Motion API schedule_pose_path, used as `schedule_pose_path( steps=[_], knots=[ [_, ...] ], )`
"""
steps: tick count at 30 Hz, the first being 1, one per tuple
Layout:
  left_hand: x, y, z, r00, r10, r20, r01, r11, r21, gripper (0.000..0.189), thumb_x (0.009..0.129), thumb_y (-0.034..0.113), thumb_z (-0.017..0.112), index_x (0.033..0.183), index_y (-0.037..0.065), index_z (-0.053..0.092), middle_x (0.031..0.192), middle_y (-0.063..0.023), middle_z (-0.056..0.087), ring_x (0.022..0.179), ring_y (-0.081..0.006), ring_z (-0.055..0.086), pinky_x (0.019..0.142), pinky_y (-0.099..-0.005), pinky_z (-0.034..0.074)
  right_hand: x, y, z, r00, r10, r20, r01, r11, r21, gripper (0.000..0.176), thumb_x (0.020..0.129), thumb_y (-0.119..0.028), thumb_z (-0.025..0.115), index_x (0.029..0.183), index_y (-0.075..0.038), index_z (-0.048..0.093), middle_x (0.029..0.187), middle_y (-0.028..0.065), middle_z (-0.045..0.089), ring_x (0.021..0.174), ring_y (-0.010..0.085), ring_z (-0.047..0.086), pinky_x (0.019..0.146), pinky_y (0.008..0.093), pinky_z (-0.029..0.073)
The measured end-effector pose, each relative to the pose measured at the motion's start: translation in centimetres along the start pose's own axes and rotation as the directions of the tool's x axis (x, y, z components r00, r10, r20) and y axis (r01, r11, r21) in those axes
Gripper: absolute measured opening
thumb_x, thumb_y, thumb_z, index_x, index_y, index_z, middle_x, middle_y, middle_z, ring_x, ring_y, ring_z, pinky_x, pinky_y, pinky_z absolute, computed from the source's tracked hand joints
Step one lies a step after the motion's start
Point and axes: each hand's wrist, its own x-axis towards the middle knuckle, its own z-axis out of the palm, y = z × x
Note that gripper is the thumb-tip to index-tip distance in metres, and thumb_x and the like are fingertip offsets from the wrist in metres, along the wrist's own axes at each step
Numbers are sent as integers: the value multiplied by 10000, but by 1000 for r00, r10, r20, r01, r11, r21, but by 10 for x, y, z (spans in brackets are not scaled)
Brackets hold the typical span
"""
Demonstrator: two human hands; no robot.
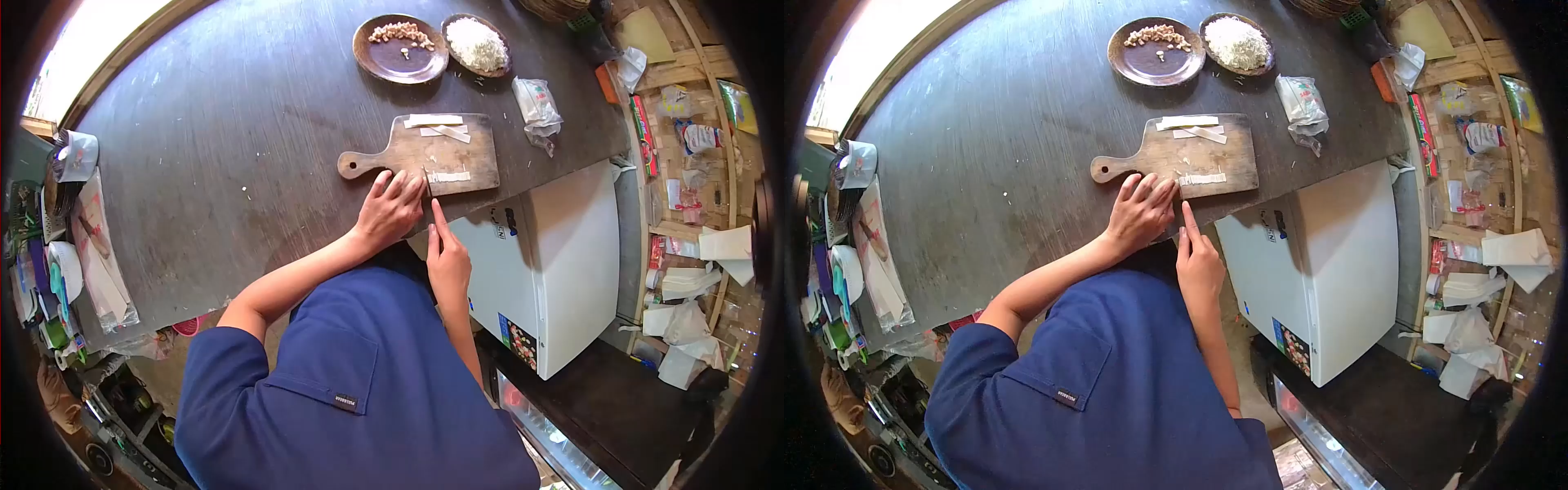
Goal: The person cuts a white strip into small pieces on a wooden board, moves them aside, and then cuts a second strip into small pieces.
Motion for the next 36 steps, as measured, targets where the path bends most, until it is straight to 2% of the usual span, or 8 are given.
schedule_pose_path(
  steps=[3,5,12,24,26,27,29,36],
  knots=[
    [-2,-7,-3,1000,5,-21,-5,1000,3,469,899,331,714,1294,79,732,1365,-28,654,1314,-241,544,1176,-482,354,1,-2,12,998,52,25,-52,998,18,491,1106,-278,565,1587,-364,516,992,228,739,854,432,716,733,495,540],
    [-1,-4,-1,999,-2,-41,1,1000,-7,469,889,325,718,1290,83,734,1346,-22,655,1311,-236,542,1176,-478,354,10,8,23,994,-62,-92,62,998,1,493,1109,-306,549,1589,-411,500,868,148,711,798,389,728,699,495,571],
    [-1,-4,-2,1000,-16,-7,15,999,-38,461,898,315,711,1298,86,735,1359,-14,655,1312,-235,542,1175,-472,353,1,8,12,999,-28,-33,27,1000,-16,503,1106,-308,554,1594,-416,491,875,150,716,799,392,730,703,497,573],
    [-1,-4,-4,1000,-25,-6,24,999,-39,438,902,309,709,1274,80,748,1363,-9,659,1318,-233,537,1168,-471,352,2,2,8,997,-36,-67,35,999,-6,493,1109,-319,551,1590,-414,497,879,143,712,790,398,723,703,510,567],
    [0,-5,-4,999,-28,-21,27,998,-50,442,897,306,715,1274,78,747,1368,-11,657,1321,-233,534,1172,-473,349,-5,0,4,999,39,4,-39,999,32,475,1112,-283,557,1578,-372,529,1064,213,757,951,425,733,798,482,560],
    [1,-5,-5,999,-29,-22,28,998,-50,442,897,306,715,1274,78,747,1368,-11,657,1321,-233,534,1172,-473,349,-4,2,8,999,37,4,-38,999,31,475,1112,-283,557,1578,-372,529,1064,213,757,951,425,733,798,482,560],
    [2,-4,-7,999,-31,-8,30,997,-66,428,903,296,719,1270,77,748,1353,-9,665,1311,-232,542,1170,-467,352,-3,10,16,995,-58,-86,60,998,22,486,1108,-301,555,1581,-406,514,884,144,711,805,392,724,701,506,563],
    [0,-4,-3,998,-42,-39,39,997,-59,416,921,286,714,1281,80,747,1346,-5,676,1296,-229,554,1166,-459,355,14,4,12,986,-112,-121,118,992,46,488,1104,-297,564,1577,-406,520,860,147,707,804,384,724,711,491,568]
  ],
)
